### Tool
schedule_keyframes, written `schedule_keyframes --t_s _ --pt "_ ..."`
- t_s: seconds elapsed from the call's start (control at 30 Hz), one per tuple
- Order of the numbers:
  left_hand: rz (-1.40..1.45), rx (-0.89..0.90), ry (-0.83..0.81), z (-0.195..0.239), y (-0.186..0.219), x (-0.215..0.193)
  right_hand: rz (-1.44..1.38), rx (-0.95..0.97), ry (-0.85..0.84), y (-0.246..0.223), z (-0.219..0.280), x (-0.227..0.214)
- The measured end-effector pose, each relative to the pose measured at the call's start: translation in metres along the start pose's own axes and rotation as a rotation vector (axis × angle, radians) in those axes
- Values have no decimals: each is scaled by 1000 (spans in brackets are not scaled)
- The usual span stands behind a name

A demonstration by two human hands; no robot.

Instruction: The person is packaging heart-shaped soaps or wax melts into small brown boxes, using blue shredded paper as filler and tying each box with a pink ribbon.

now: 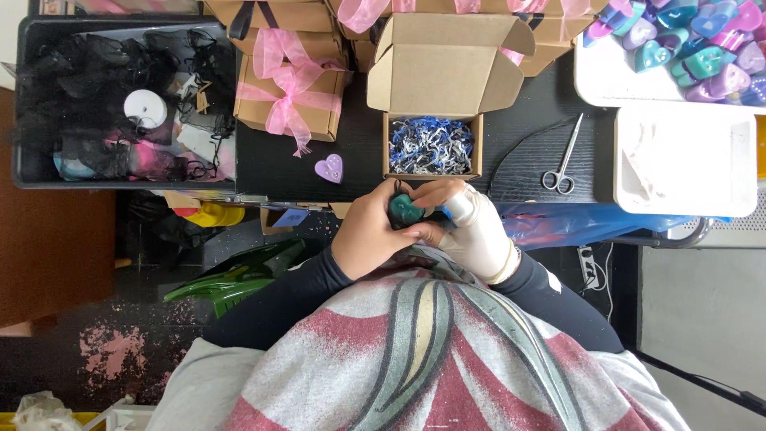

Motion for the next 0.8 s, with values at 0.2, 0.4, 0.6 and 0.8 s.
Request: schedule_keyframes --t_s 0.2,0.4,0.6,0.8 --pt "160 5 -66 -1 -2 4 185 -176 104 -1 0 -1" --pt "578 160 -207 -1 -14 16 -342 145 188 46 15 5" --pt "655 -74 -266 0 -14 19 -643 377 236 77 23 3" --pt "682 -74 -218 0 -23 23 -754 292 120 72 18 -1"
Point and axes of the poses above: each hand's wrist, its own z-axis away from the middle knuckle, its own x-axis out of the palm, y = z × x, the point moved 3 cm from there along -z, towards the middle knuckle, and after that the axes turned 9 degrees about x, right-handed, at the moved point
